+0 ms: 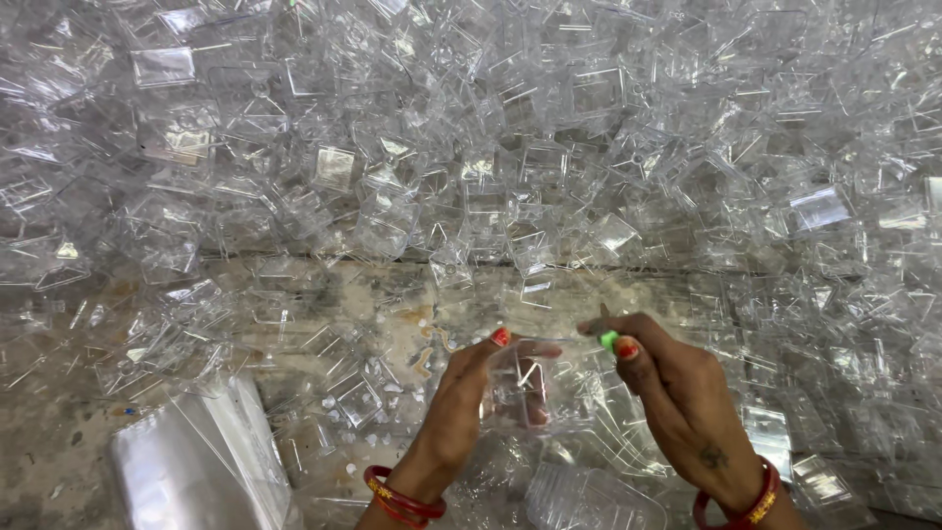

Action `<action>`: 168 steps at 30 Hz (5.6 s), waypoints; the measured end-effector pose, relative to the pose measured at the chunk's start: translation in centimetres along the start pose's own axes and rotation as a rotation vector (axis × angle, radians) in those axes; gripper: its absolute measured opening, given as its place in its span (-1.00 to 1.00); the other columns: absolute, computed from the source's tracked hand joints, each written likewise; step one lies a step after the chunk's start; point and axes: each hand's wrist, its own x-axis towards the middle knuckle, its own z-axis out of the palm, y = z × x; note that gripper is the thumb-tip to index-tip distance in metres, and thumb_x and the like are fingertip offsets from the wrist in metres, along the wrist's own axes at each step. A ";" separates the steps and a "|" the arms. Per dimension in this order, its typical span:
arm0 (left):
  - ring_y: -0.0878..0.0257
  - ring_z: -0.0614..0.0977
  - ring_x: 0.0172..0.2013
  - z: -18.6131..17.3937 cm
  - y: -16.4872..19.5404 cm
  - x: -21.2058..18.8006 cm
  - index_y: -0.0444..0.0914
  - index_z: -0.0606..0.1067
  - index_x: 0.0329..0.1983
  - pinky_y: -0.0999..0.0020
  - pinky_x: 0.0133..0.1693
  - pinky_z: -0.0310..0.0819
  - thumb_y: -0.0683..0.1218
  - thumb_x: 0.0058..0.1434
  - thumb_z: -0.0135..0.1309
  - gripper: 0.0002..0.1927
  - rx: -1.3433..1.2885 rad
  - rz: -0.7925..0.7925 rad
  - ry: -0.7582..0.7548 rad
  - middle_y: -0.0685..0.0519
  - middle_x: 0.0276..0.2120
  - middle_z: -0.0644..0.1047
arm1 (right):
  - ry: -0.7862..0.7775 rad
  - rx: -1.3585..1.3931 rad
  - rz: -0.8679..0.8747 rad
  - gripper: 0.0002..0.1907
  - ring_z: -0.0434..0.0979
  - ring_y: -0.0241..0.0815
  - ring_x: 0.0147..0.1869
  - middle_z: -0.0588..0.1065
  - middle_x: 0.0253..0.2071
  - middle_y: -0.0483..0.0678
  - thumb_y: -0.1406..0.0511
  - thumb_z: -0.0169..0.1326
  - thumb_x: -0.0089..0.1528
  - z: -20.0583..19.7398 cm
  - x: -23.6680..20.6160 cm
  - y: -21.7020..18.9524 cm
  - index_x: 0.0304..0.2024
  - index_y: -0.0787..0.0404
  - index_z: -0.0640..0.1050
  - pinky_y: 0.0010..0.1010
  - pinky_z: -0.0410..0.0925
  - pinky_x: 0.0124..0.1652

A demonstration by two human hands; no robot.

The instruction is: The person sits on the floor among large piles of clear plastic boxes and trims excess plastic from each box using a small green utility knife, working one box at a time and setting trimmed boxes aside.

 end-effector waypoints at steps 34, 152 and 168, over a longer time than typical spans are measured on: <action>0.20 0.69 -0.08 -0.5 -0.2 0.0 -0.36 0.33 0.18 0.28 -0.03 0.66 0.40 0.14 0.23 -0.13 0.066 0.299 -0.104 -0.16 0.00 0.62 | -0.170 -0.091 -0.040 -0.30 0.21 -0.36 -0.69 0.28 -0.74 -0.19 -0.18 0.24 -0.04 0.6 0.5 2.9 -0.33 0.35 0.58 -0.35 0.10 -0.66; 0.28 0.78 -0.16 0.9 0.6 -1.4 -0.25 0.43 0.25 0.39 -0.16 0.72 0.12 -0.21 0.51 -0.07 0.587 0.642 0.294 -0.05 0.06 0.58 | -0.194 -0.685 -0.103 -0.37 0.47 -0.21 -0.68 0.46 -0.70 -0.14 -0.29 0.09 0.12 -0.7 0.3 -2.9 -0.38 0.12 0.53 -0.29 0.31 -0.57; 0.09 0.71 0.12 0.5 -0.5 -0.9 -0.19 0.25 0.14 0.26 -0.01 0.68 -0.09 -0.05 0.50 -0.21 0.509 0.712 0.332 -0.20 0.25 0.52 | -0.045 -0.260 -0.078 -0.73 0.44 -0.22 -0.78 0.44 -0.80 -0.11 0.20 -0.12 0.33 -0.5 0.1 -3.9 -0.12 0.16 0.57 -0.30 0.26 -0.67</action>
